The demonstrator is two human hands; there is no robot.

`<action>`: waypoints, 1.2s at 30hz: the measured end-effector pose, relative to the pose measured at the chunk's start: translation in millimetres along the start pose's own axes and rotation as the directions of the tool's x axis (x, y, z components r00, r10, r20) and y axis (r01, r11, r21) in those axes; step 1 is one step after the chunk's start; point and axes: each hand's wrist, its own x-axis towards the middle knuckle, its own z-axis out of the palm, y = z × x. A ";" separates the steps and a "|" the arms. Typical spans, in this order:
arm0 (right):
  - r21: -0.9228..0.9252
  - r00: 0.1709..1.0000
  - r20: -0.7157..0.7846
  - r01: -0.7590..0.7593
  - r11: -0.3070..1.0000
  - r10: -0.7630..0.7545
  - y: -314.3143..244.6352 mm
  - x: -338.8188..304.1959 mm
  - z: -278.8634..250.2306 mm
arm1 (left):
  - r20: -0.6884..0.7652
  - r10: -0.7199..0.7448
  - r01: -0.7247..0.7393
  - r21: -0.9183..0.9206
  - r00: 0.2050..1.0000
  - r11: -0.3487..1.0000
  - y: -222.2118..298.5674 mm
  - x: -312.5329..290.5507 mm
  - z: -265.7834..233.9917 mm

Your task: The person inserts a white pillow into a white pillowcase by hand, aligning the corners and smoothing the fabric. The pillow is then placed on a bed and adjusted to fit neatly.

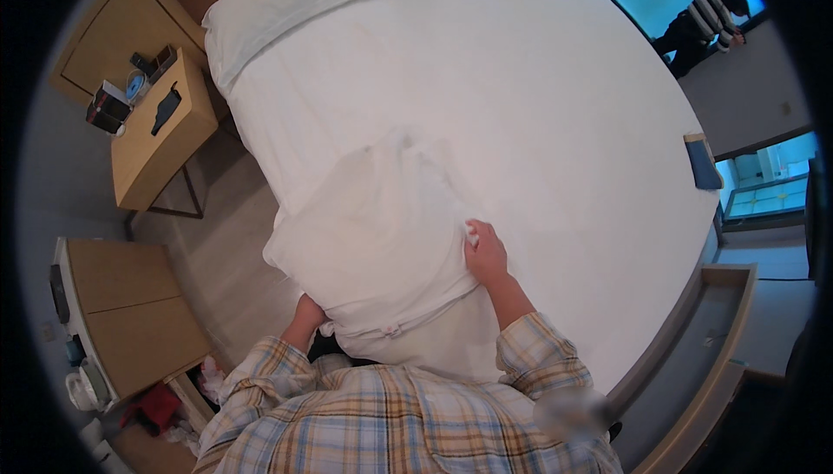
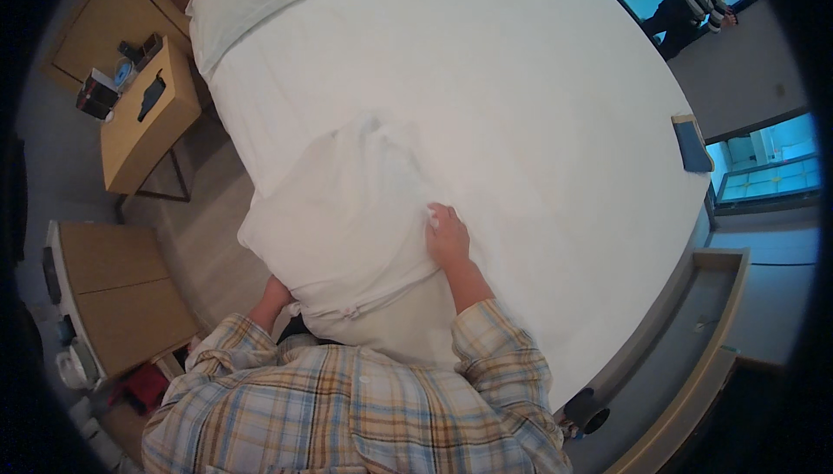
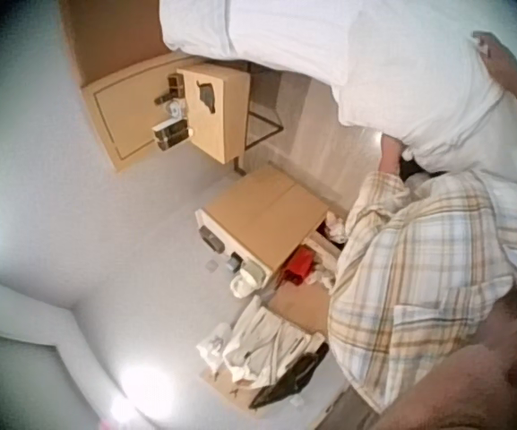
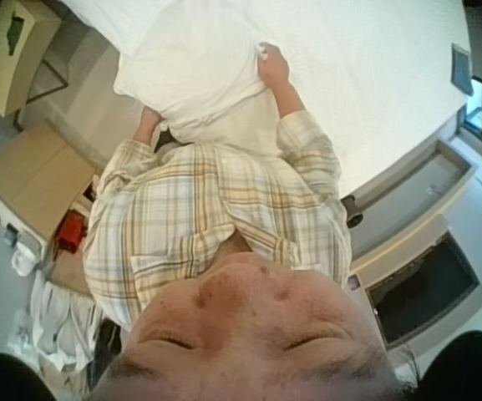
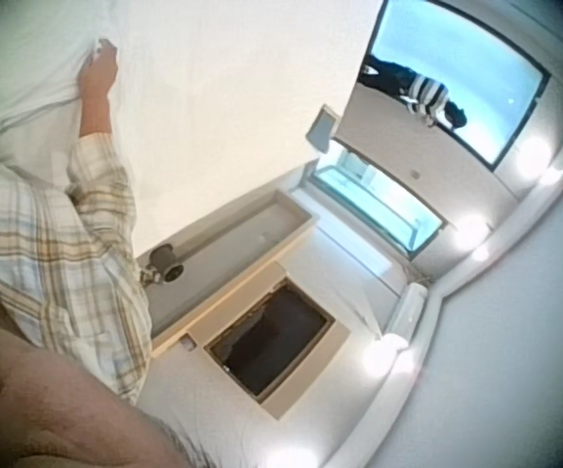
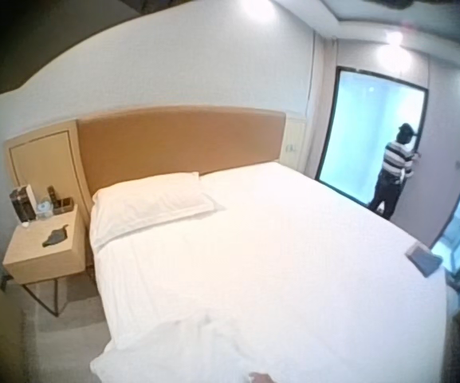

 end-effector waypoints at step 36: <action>-0.226 0.694 0.326 0.716 0.660 -0.642 -71.9 41.3 8.2 | -0.346 -0.023 0.048 0.064 0.938 0.997 128.4 25.3 -79.3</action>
